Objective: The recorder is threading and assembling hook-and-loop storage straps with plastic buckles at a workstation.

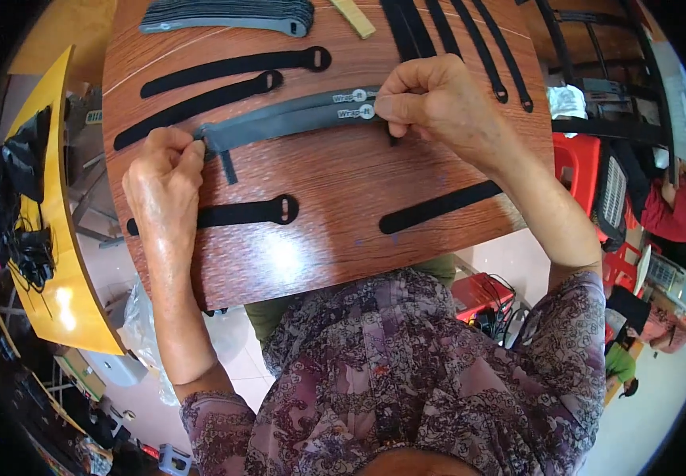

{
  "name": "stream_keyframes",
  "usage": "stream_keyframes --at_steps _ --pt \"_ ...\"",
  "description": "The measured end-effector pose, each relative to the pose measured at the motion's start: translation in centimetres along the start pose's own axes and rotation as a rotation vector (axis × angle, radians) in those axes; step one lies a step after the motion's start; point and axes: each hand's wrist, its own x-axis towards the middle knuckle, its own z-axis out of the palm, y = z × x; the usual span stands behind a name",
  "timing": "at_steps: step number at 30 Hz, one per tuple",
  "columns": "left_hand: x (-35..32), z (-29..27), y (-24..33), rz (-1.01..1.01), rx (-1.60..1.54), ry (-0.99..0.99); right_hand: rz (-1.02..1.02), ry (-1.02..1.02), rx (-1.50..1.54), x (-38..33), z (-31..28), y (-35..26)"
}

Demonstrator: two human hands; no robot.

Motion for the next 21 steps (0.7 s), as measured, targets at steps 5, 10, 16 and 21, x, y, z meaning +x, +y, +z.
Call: stream_keyframes --at_steps 5,10,16,21 --pt "-0.1 0.1 0.4 -0.052 -0.056 -0.001 0.026 0.033 0.021 -0.1 -0.2 0.2" --pt "-0.2 0.4 0.1 -0.052 -0.109 -0.021 0.018 0.066 0.034 -0.1 -0.3 0.7" --pt "-0.1 0.3 0.1 -0.078 -0.107 -0.035 0.023 0.072 0.040 -0.2 -0.4 1.0" --pt "-0.2 0.3 0.5 -0.116 -0.125 -0.050 0.024 0.082 0.038 -0.4 -0.8 1.3"
